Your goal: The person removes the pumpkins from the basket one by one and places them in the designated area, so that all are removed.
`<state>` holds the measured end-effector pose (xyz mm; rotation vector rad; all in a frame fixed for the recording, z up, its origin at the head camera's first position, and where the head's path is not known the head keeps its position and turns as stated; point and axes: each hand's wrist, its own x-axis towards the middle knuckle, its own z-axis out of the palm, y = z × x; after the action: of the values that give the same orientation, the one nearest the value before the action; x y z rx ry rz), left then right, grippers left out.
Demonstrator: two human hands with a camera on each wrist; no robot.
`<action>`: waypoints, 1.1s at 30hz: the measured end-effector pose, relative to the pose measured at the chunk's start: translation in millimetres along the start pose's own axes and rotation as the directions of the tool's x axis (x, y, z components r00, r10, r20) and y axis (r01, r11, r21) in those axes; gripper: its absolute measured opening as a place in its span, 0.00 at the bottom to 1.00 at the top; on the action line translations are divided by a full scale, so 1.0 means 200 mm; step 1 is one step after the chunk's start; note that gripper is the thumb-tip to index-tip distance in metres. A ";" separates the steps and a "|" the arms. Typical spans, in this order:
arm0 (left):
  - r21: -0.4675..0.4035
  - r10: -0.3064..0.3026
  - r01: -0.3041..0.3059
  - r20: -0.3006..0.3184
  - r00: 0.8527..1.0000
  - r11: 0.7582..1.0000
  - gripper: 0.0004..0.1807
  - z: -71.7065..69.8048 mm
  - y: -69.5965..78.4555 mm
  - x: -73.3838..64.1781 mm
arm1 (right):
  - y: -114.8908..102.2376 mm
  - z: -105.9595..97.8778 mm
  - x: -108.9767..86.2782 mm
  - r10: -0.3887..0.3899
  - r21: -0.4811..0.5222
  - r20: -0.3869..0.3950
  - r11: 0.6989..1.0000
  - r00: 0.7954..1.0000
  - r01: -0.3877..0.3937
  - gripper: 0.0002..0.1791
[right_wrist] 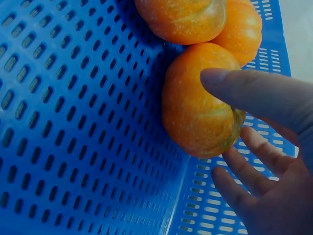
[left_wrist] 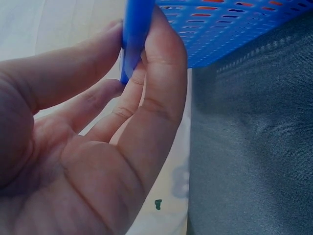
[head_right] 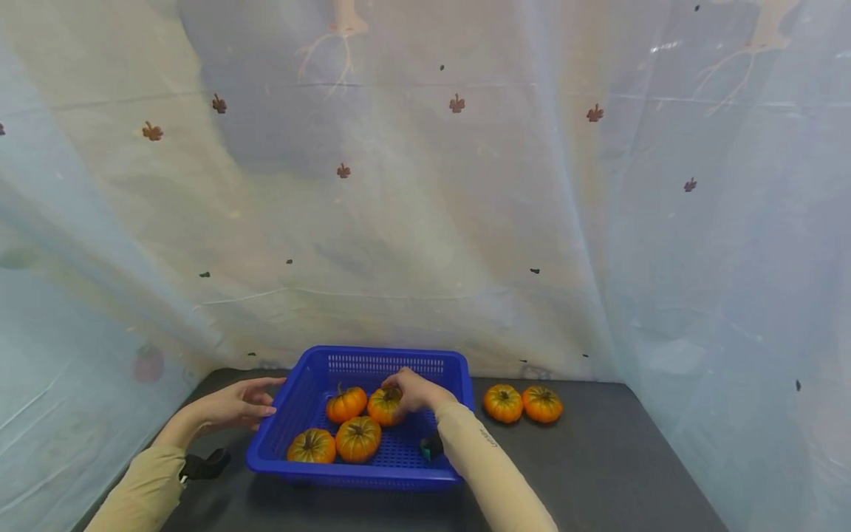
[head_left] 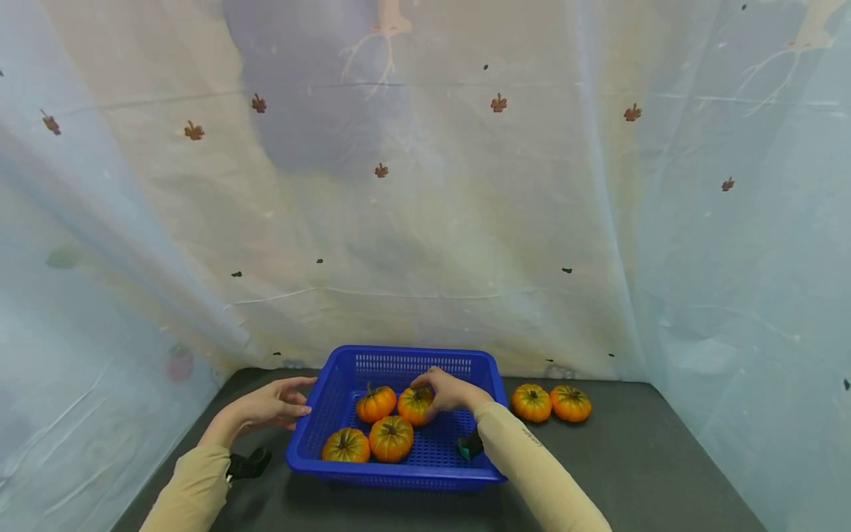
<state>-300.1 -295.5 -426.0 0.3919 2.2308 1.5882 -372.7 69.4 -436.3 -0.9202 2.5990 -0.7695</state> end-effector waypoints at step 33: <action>-0.032 -0.017 0.018 0.035 0.999 0.999 0.42 -0.01 0.01 0.00 | 0.00 0.02 -0.01 0.013 -0.011 0.071 1.000 0.997 -0.012 0.33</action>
<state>-301.7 -295.8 -423.6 0.3875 2.1744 1.5944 -369.8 69.1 -439.7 -0.9167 2.5468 -0.7072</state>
